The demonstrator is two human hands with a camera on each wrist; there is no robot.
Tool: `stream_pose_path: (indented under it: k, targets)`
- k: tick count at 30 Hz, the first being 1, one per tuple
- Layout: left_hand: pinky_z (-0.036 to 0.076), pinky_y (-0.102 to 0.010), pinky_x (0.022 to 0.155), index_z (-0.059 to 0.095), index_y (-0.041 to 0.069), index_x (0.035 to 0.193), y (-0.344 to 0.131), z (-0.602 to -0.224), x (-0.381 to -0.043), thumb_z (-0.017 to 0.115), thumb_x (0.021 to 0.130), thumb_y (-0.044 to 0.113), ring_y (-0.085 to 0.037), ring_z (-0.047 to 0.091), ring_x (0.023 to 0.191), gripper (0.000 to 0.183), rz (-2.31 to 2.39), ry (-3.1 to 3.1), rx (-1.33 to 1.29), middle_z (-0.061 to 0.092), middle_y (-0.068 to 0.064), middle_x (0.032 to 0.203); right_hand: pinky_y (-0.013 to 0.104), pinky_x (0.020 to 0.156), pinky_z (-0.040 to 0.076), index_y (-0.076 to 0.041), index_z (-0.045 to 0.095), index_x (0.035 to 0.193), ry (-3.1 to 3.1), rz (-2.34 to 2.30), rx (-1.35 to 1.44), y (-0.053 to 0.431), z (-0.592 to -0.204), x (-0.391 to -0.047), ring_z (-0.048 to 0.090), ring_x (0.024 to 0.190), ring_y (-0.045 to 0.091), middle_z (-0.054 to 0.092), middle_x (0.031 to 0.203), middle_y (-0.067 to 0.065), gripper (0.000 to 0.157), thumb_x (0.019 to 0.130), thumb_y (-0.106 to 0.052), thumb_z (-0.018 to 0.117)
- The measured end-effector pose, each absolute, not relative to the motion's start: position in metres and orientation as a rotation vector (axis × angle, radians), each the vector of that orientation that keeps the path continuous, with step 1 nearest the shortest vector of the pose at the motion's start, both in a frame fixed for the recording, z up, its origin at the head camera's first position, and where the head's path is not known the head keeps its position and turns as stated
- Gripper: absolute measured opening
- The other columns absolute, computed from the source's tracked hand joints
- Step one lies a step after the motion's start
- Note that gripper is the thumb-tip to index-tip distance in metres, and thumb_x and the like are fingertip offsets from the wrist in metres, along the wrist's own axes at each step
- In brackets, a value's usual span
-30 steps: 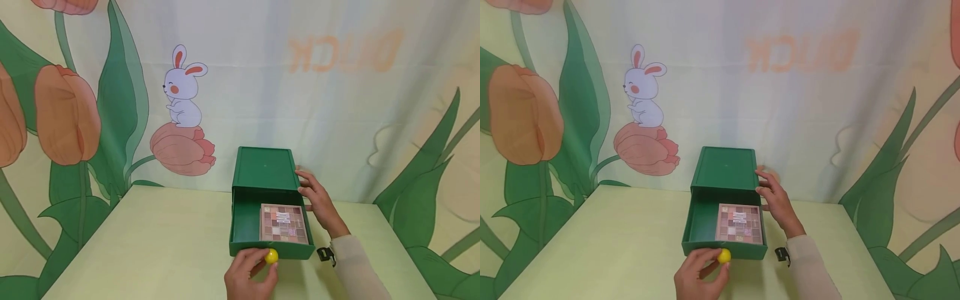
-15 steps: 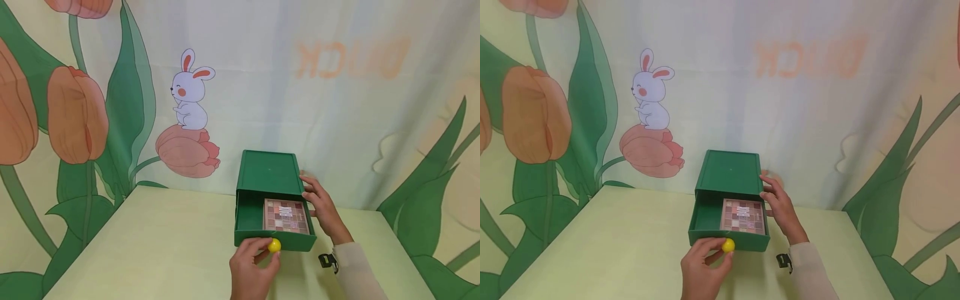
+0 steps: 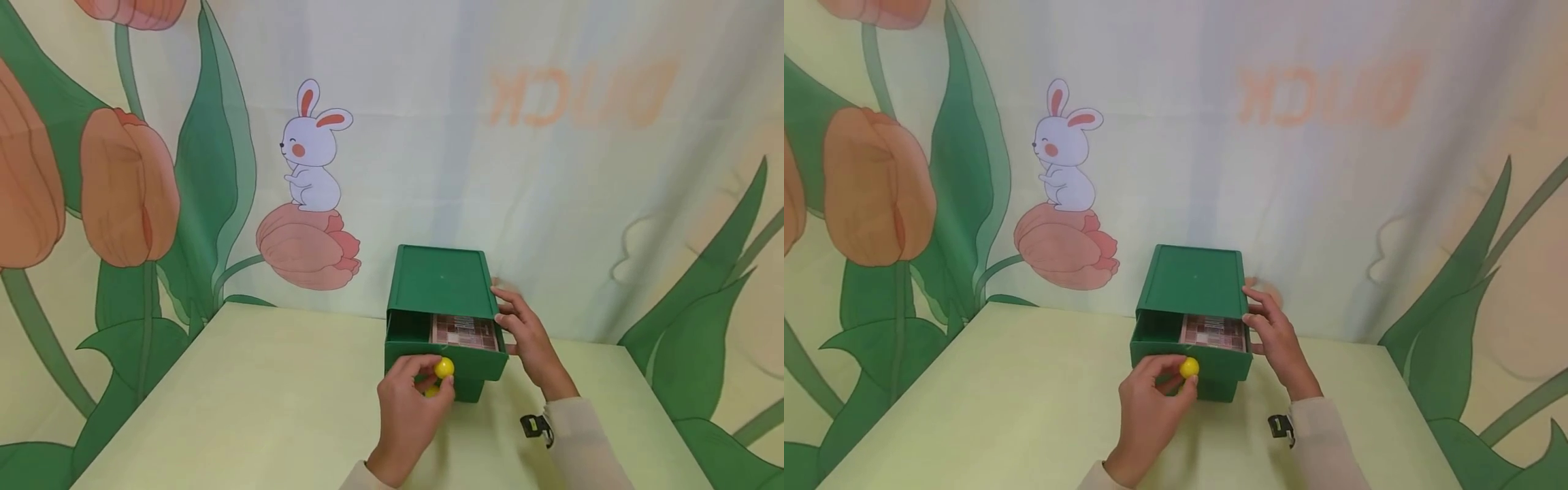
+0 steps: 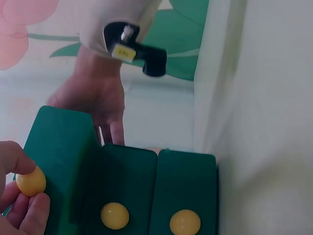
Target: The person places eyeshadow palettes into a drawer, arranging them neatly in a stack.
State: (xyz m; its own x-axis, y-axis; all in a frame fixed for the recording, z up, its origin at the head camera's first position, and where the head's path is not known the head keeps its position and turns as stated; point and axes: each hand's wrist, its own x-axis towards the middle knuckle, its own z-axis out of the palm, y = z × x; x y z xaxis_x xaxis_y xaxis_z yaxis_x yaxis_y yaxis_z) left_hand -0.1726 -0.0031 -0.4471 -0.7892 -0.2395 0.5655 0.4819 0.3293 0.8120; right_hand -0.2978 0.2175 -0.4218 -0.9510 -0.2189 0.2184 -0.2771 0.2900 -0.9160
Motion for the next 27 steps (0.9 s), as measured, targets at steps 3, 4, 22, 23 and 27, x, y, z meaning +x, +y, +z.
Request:
stream_pose_path:
  k: [3, 4, 22, 23, 27]
  targets:
    - [0.062, -0.021, 0.079, 0.078, 0.01, 0.104, -0.003, -0.447, -0.183, 0.088, 0.082, 0.005, -0.013, 0.073, 0.092, 0.024, -1.513, -1.995, -0.2, 0.07, -0.003, 0.103, 0.063, 0.093, 0.058, -0.035, 0.037, 0.164, -2.491, 1.79, 0.471, 0.217, -0.424, -0.297, 0.051, 0.139, 0.051, 0.04, 0.16, 0.022, 0.053, 0.111, -0.035, 0.045]
    - [0.062, -0.021, 0.079, 0.078, 0.009, 0.104, -0.003, -0.447, -0.186, 0.088, 0.082, 0.005, -0.013, 0.072, 0.093, 0.024, -1.513, -1.999, -0.199, 0.07, -0.003, 0.103, 0.064, 0.093, 0.058, -0.034, 0.037, 0.164, -2.493, 1.788, 0.47, 0.218, -0.424, -0.296, 0.05, 0.141, 0.05, 0.04, 0.161, 0.021, 0.053, 0.111, -0.035, 0.044]
    - [0.062, -0.024, 0.082, 0.078, 0.006, 0.106, -0.004, -0.442, -0.218, 0.087, 0.084, 0.006, -0.016, 0.074, 0.096, 0.024, -1.548, -1.989, -0.213, 0.071, -0.005, 0.104, 0.064, 0.096, 0.058, -0.033, 0.038, 0.164, -2.453, 1.846, 0.492, 0.218, -0.421, -0.298, 0.052, 0.138, 0.046, 0.041, 0.158, 0.02, 0.053, 0.111, -0.028, 0.043]
    - [0.062, -0.024, 0.083, 0.078, 0.006, 0.106, -0.004, -0.441, -0.219, 0.086, 0.084, 0.007, -0.016, 0.074, 0.096, 0.024, -1.547, -1.993, -0.21, 0.071, -0.004, 0.105, 0.064, 0.096, 0.058, -0.033, 0.038, 0.164, -2.45, 1.852, 0.489, 0.218, -0.421, -0.298, 0.053, 0.137, 0.046, 0.042, 0.158, 0.02, 0.053, 0.111, -0.027, 0.043]
    - [0.062, -0.024, 0.084, 0.078, 0.007, 0.106, -0.004, -0.442, -0.224, 0.086, 0.085, 0.008, -0.016, 0.074, 0.096, 0.023, -1.538, -2.016, -0.198, 0.071, -0.004, 0.105, 0.064, 0.096, 0.058, -0.033, 0.038, 0.164, -2.442, 1.877, 0.473, 0.218, -0.423, -0.298, 0.052, 0.138, 0.045, 0.043, 0.156, 0.02, 0.053, 0.111, -0.028, 0.042]
